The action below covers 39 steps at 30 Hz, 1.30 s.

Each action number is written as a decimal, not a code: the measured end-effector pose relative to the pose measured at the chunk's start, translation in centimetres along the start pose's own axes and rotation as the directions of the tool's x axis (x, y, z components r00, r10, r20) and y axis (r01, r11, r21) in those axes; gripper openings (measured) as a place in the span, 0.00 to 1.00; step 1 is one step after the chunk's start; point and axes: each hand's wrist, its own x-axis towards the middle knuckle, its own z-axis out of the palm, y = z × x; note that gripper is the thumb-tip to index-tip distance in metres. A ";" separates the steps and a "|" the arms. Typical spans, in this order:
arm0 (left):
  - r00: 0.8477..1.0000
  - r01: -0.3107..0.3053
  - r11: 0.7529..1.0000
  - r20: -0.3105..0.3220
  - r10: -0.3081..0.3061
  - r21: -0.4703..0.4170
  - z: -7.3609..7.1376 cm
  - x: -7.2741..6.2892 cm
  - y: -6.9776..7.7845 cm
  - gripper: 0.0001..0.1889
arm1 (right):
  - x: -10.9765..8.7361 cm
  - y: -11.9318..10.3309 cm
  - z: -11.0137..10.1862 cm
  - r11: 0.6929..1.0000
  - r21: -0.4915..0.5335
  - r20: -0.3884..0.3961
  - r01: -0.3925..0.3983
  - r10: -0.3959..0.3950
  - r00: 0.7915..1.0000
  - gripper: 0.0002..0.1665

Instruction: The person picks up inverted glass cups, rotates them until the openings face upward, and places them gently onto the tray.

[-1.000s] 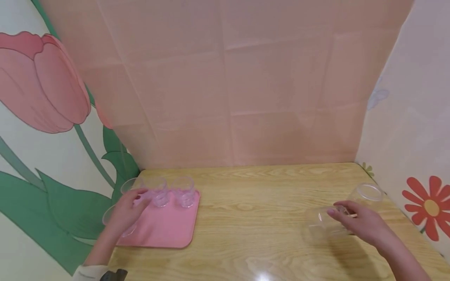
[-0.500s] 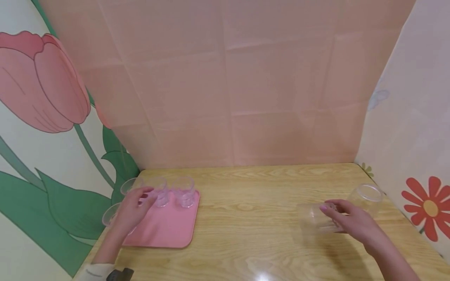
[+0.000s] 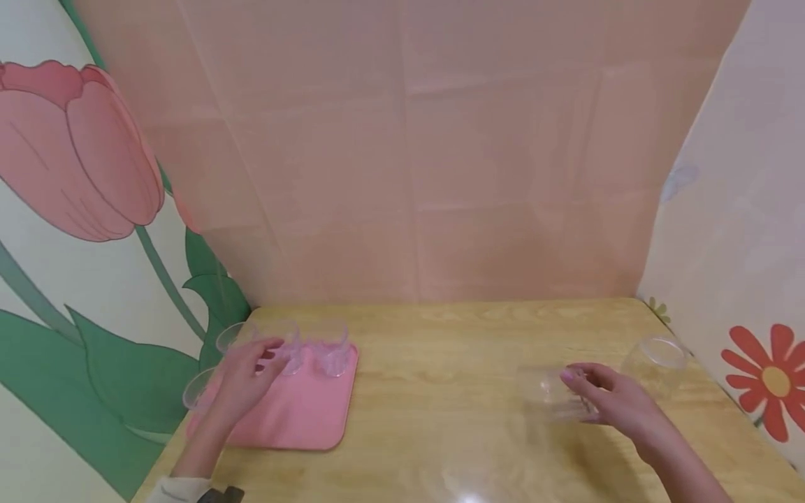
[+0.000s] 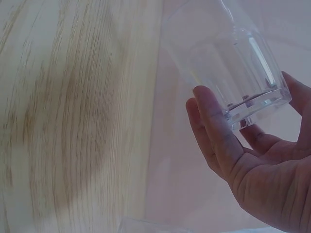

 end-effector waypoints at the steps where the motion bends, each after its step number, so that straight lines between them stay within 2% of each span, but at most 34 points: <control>1: 1.000 0.008 1.000 0.007 -0.008 -0.003 0.1 -0.1 0.0 0.26 | -0.1 0.0 0.1 1.000 0.011 0.004 0.001 -0.001 1.000 0.40; 3: 1.000 0.001 1.000 0.013 -0.001 -0.002 0.3 -0.2 0.2 0.26 | -0.1 -0.1 0.2 1.000 0.012 0.013 0.003 -0.003 1.000 0.40; 7: 0.999 -0.054 0.998 0.002 0.054 -0.013 0.6 -0.3 0.6 0.27 | 0.1 -1.0 0.8 1.000 0.013 0.008 0.028 -0.028 1.000 0.39; 10: 0.996 -0.086 0.995 -0.001 0.086 -0.052 0.7 -0.6 1.2 0.27 | 0.3 -2.1 1.6 0.999 0.027 0.002 0.040 -0.040 0.999 0.39; 18: 0.989 -0.140 0.986 0.034 0.144 -0.090 1.7 -0.9 3.1 0.29 | 0.7 -3.8 3.1 0.994 0.087 0.039 0.074 -0.077 0.996 0.37; 25: 0.987 -0.133 0.982 0.075 0.144 -0.137 3.0 -1.5 4.4 0.27 | 1.0 -4.7 4.8 0.986 0.158 0.076 0.058 -0.070 0.995 0.36; 32: 0.981 -0.153 0.970 0.085 0.172 -0.191 4.2 -2.1 5.4 0.26 | 1.1 -5.7 6.3 0.976 0.208 0.082 0.068 -0.087 0.993 0.35; 39: 0.975 -0.165 0.960 0.107 0.193 -0.225 4.9 -2.0 6.2 0.26 | 1.8 -5.8 7.3 0.976 0.207 0.067 0.069 -0.085 0.994 0.35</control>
